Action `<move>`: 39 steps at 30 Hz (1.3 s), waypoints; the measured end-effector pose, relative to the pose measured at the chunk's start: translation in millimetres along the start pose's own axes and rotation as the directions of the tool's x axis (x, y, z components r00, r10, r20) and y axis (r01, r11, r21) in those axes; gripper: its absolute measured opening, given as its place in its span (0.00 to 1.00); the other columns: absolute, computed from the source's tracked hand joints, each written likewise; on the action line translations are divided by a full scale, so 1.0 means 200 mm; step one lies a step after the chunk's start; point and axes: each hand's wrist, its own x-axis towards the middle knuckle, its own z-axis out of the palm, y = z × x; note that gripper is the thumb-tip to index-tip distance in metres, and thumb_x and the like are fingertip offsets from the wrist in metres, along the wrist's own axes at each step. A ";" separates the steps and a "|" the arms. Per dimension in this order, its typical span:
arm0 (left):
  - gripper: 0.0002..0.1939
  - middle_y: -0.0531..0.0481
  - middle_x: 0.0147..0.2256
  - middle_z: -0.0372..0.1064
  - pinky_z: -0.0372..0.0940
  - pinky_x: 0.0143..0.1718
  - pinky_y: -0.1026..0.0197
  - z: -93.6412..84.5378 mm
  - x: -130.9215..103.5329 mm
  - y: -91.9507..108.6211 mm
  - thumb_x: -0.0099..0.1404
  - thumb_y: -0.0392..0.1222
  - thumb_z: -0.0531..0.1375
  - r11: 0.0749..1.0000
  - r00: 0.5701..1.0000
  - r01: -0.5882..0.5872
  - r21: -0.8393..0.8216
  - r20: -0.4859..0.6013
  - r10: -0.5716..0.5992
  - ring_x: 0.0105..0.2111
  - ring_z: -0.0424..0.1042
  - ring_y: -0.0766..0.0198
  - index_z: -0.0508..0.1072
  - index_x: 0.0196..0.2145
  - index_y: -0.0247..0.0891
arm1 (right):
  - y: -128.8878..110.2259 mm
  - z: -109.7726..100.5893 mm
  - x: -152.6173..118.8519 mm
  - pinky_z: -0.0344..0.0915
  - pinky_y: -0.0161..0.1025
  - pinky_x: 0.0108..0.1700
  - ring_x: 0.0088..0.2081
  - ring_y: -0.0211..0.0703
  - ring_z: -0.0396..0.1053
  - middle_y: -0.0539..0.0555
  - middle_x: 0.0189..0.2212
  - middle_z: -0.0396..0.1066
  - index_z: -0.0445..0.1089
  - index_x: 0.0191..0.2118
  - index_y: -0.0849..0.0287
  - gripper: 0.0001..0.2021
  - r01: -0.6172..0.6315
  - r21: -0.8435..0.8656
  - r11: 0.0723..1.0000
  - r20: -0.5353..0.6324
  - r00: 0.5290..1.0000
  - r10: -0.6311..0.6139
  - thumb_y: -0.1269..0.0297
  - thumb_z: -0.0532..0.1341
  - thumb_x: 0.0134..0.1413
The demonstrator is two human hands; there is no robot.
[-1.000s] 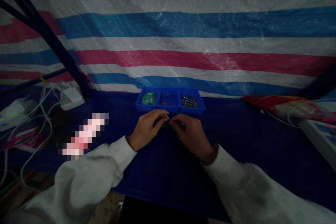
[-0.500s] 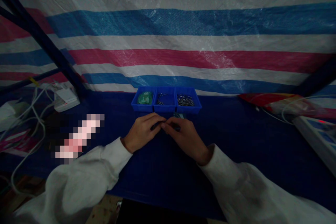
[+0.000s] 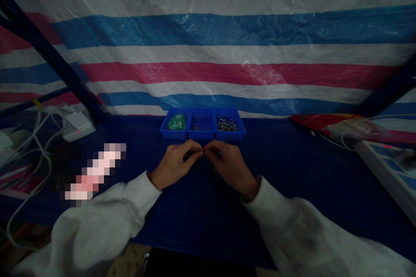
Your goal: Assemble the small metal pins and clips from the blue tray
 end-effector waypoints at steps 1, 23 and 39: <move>0.04 0.53 0.36 0.77 0.68 0.39 0.65 0.00 0.00 0.00 0.69 0.37 0.58 1.000 1.000 0.005 -0.014 -0.005 -0.005 0.36 0.77 0.65 0.71 0.41 0.40 | -0.01 0.00 0.00 0.67 0.38 0.36 0.32 0.42 0.73 0.50 0.31 0.77 0.75 0.35 0.56 0.06 0.001 -0.003 1.000 0.007 1.000 -0.001 0.65 0.59 0.59; 0.08 0.52 0.35 0.72 0.65 0.31 0.66 -0.04 0.02 -0.01 0.66 0.39 0.59 0.992 0.981 0.097 0.086 -0.176 -0.080 0.30 0.70 0.68 0.71 0.44 0.39 | 0.05 -0.14 0.07 0.65 0.40 0.36 0.31 0.44 0.73 0.52 0.30 0.75 0.72 0.35 0.57 0.06 0.048 -0.239 0.970 -0.132 0.988 -0.082 0.65 0.58 0.60; 0.11 0.47 0.42 0.68 0.68 0.44 0.55 -0.11 0.03 -0.08 0.67 0.32 0.54 0.933 0.987 0.125 0.338 -0.135 -0.084 0.42 0.71 0.59 0.71 0.45 0.40 | 0.08 -0.16 0.06 0.66 0.39 0.35 0.31 0.43 0.73 0.51 0.30 0.76 0.75 0.37 0.56 0.06 0.063 -0.207 0.976 0.102 0.994 -0.043 0.67 0.60 0.56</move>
